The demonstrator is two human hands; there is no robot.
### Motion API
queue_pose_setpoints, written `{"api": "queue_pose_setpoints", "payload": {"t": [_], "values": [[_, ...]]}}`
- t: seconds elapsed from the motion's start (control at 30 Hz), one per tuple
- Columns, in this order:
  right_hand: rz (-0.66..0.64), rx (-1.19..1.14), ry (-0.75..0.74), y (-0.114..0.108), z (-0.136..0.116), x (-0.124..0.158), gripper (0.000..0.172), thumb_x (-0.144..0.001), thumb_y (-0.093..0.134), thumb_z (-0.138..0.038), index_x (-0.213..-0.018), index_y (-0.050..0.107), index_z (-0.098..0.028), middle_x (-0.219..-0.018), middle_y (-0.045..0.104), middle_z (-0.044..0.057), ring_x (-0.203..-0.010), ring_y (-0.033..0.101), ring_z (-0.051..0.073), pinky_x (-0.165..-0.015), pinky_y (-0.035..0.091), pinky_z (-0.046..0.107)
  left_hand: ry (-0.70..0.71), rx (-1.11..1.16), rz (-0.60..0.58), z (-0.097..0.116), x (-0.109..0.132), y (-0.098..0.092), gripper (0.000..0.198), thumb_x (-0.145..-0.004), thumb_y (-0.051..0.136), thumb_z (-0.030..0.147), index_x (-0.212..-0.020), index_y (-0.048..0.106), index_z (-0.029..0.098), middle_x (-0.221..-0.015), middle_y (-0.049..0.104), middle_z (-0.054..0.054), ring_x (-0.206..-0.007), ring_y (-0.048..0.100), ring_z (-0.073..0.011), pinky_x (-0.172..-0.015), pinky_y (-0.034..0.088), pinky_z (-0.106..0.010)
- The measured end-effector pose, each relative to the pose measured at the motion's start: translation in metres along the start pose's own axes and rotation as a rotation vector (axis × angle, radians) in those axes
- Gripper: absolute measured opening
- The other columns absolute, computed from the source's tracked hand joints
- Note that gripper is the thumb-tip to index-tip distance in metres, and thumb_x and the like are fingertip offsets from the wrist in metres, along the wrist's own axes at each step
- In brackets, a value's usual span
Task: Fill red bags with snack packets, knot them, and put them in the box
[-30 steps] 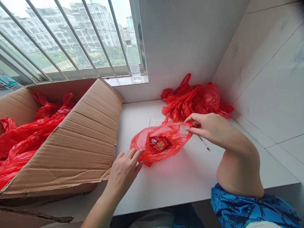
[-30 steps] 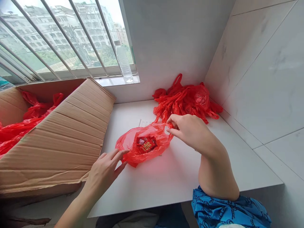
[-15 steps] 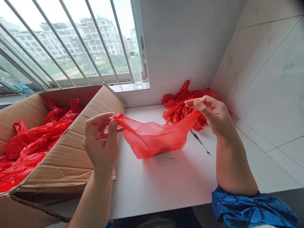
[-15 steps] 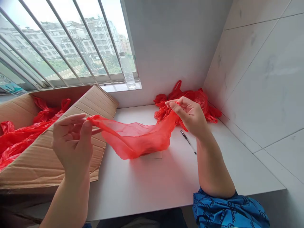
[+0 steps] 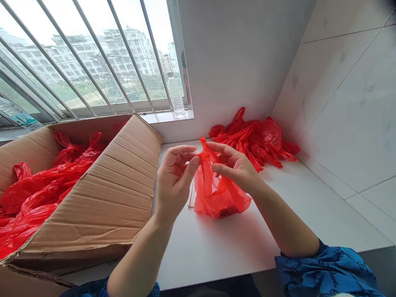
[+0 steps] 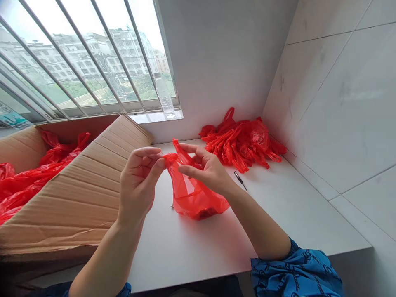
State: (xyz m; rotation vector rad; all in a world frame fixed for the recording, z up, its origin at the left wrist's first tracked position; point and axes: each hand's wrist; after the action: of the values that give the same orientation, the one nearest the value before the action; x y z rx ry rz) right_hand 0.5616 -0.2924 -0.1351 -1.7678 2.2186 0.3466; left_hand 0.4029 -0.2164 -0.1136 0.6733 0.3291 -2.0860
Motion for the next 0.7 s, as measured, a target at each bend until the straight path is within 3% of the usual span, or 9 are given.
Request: {"api": "queue_pose_setpoints", "payload": {"t": [0.1,0.17,0.23,0.3,0.4,0.47,0.57,0.63,0.7], "values": [[-0.033,0.136,-0.064,0.007,0.001,0.003,0.043,-0.083,0.072,-0.043,-0.122,0.065,-0.027,-0.102,0.066,0.004,-0.088,0.059,0.016,-0.076,0.051,0.031,-0.019,-0.038,-0.106,-0.001,0.004,0.003,0.019,-0.089,0.067,0.026,-0.107,0.063,0.021,-0.092,0.066,-0.004,-0.089,0.067,-0.0157,-0.079,0.056,-0.027],[-0.016,0.141,-0.084,0.008,0.004,0.002,0.027,-0.089,0.065,-0.045,-0.103,0.073,-0.024,-0.088,0.063,0.002,-0.075,0.054,0.013,-0.067,0.047,0.028,0.031,-0.078,-0.041,-0.009,0.009,0.004,0.018,-0.090,0.066,0.026,-0.107,0.063,0.021,-0.102,0.065,-0.005,-0.100,0.065,-0.0178,-0.087,0.055,-0.030],[-0.004,0.095,-0.036,0.006,0.007,0.000,0.030,-0.092,0.059,-0.047,-0.099,0.074,-0.022,-0.076,0.058,0.000,-0.062,0.046,0.010,-0.058,0.042,0.026,0.064,-0.088,0.085,-0.020,0.015,0.005,0.024,-0.089,0.067,0.027,-0.112,0.060,0.023,-0.115,0.061,-0.006,-0.114,0.060,-0.0183,-0.099,0.050,-0.032],[0.002,0.023,0.017,0.003,0.008,-0.002,0.031,-0.092,0.059,-0.048,-0.106,0.073,-0.024,-0.071,0.055,-0.002,-0.058,0.043,0.009,-0.056,0.041,0.025,-0.042,-0.039,0.084,-0.032,0.021,0.008,0.046,-0.086,0.070,0.028,-0.127,0.050,0.028,-0.127,0.057,-0.006,-0.124,0.054,-0.0188,-0.106,0.045,-0.034],[-0.018,-0.099,0.063,0.000,0.008,-0.004,0.033,-0.089,0.062,-0.049,-0.110,0.072,-0.025,-0.075,0.059,-0.001,-0.065,0.052,0.011,-0.061,0.045,0.025,-0.345,0.097,-0.140,-0.044,0.028,0.013,0.076,-0.082,0.074,0.032,-0.145,0.031,0.031,-0.125,0.060,-0.009,-0.117,0.060,-0.0224,-0.098,0.049,-0.036],[-0.014,-0.148,0.092,-0.002,0.009,-0.006,0.034,-0.089,0.062,-0.050,-0.108,0.071,-0.025,-0.081,0.062,0.000,-0.067,0.054,0.012,-0.060,0.045,0.025,-0.457,0.161,-0.241,-0.048,0.028,0.013,0.071,-0.084,0.072,0.035,-0.144,0.035,0.027,-0.111,0.066,-0.008,-0.103,0.066,-0.0231,-0.087,0.052,-0.034],[-0.012,-0.152,0.116,-0.010,0.011,-0.008,0.034,-0.090,0.059,-0.054,-0.099,0.070,-0.022,-0.077,0.059,-0.001,-0.057,0.043,0.009,-0.050,0.036,0.022,-0.546,0.252,-0.261,-0.052,0.024,0.006,0.050,-0.088,0.065,0.036,-0.134,0.050,0.022,-0.093,0.069,-0.005,-0.090,0.067,-0.0201,-0.079,0.051,-0.030],[-0.105,-0.103,0.109,-0.018,0.010,-0.009,0.037,-0.093,0.055,-0.054,-0.089,0.068,-0.020,-0.073,0.057,-0.001,-0.053,0.037,0.008,-0.046,0.030,0.021,-0.616,0.364,-0.222,-0.052,0.020,0.000,0.044,-0.087,0.064,0.031,-0.129,0.056,0.022,-0.086,0.068,-0.003,-0.084,0.066,-0.0174,-0.076,0.050,-0.028],[-0.269,0.021,0.071,-0.024,0.007,-0.008,0.038,-0.096,0.051,-0.051,-0.084,0.068,-0.018,-0.082,0.060,0.002,-0.057,0.042,0.008,-0.049,0.035,0.022,-0.675,0.459,-0.165,-0.052,0.018,-0.006,0.043,-0.084,0.064,0.026,-0.126,0.060,0.022,-0.081,0.067,-0.002,-0.077,0.064,-0.0146,-0.072,0.049,-0.026]]}}
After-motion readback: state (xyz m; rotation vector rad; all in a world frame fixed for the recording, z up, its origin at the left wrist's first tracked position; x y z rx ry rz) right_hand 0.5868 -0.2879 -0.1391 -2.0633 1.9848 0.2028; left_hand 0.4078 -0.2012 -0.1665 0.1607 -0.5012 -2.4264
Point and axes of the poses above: each hand's wrist, its own x-axis away from the middle knuckle, its own y-axis out of the palm, z = x × y
